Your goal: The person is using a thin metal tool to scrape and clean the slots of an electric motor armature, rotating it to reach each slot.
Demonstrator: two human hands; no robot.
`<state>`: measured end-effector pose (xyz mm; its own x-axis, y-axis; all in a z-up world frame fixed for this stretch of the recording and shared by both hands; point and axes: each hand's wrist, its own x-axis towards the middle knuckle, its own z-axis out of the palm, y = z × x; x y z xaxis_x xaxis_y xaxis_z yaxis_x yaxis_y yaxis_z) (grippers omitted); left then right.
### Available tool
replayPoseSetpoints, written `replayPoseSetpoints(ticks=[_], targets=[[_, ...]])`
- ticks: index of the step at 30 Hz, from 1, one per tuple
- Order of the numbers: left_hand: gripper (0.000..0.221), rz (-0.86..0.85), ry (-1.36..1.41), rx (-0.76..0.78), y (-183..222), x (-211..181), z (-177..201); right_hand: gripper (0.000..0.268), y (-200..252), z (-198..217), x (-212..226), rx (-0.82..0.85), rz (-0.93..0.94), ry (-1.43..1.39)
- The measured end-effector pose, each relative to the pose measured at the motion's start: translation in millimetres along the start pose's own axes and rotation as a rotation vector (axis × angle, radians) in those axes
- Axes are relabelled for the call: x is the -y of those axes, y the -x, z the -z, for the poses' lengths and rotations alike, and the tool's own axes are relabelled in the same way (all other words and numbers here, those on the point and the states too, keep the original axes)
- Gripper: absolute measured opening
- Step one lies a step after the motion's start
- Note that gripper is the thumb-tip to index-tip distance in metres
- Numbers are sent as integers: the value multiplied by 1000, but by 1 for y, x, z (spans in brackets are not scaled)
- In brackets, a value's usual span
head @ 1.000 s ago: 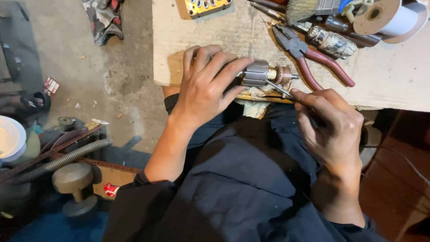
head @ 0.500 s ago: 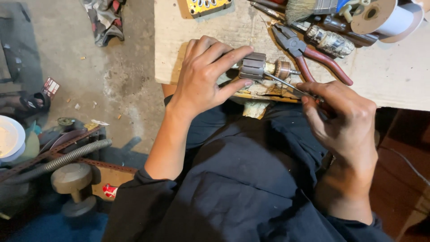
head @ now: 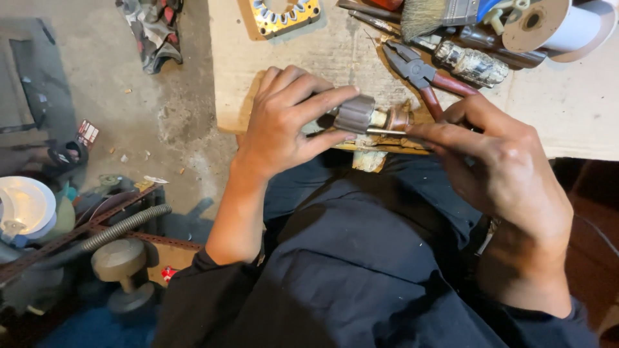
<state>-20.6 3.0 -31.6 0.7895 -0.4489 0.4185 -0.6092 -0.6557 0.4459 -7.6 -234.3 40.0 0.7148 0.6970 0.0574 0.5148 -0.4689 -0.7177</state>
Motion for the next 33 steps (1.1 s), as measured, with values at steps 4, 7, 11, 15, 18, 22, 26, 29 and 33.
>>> replayPoseSetpoints(ticks=[4, 7, 11, 15, 18, 22, 26, 29, 33], targets=[[47, -7, -54, 64, 2, 1, 2, 21, -12, 0, -3, 13, 133, -30], [45, -20, -86, 76, 1, 3, 2, 20, -14, -1, -2, 14, 115, -18], [45, -26, -86, 69, 2, 3, 1, 24, -6, -6, -2, 2, 40, 107], [45, -24, -96, 50, 2, 4, -1, 24, -1, -14, -1, -8, -2, 92], [46, -35, -106, 45, 3, 4, -1, 21, 1, -18, 1, -56, -26, 118], [44, -40, -104, 25, 1, 3, -3, 23, 5, -30, -1, -96, -9, 90], [42, -25, -96, -9, 6, 1, -3, 19, 2, -28, 5, -101, -47, 19], [44, -35, -101, -26, 5, 4, -4, 19, 0, -21, -1, -80, -32, -4], [45, -8, -114, -9, 5, 2, -4, 18, -3, -19, -2, -63, -12, 24]])
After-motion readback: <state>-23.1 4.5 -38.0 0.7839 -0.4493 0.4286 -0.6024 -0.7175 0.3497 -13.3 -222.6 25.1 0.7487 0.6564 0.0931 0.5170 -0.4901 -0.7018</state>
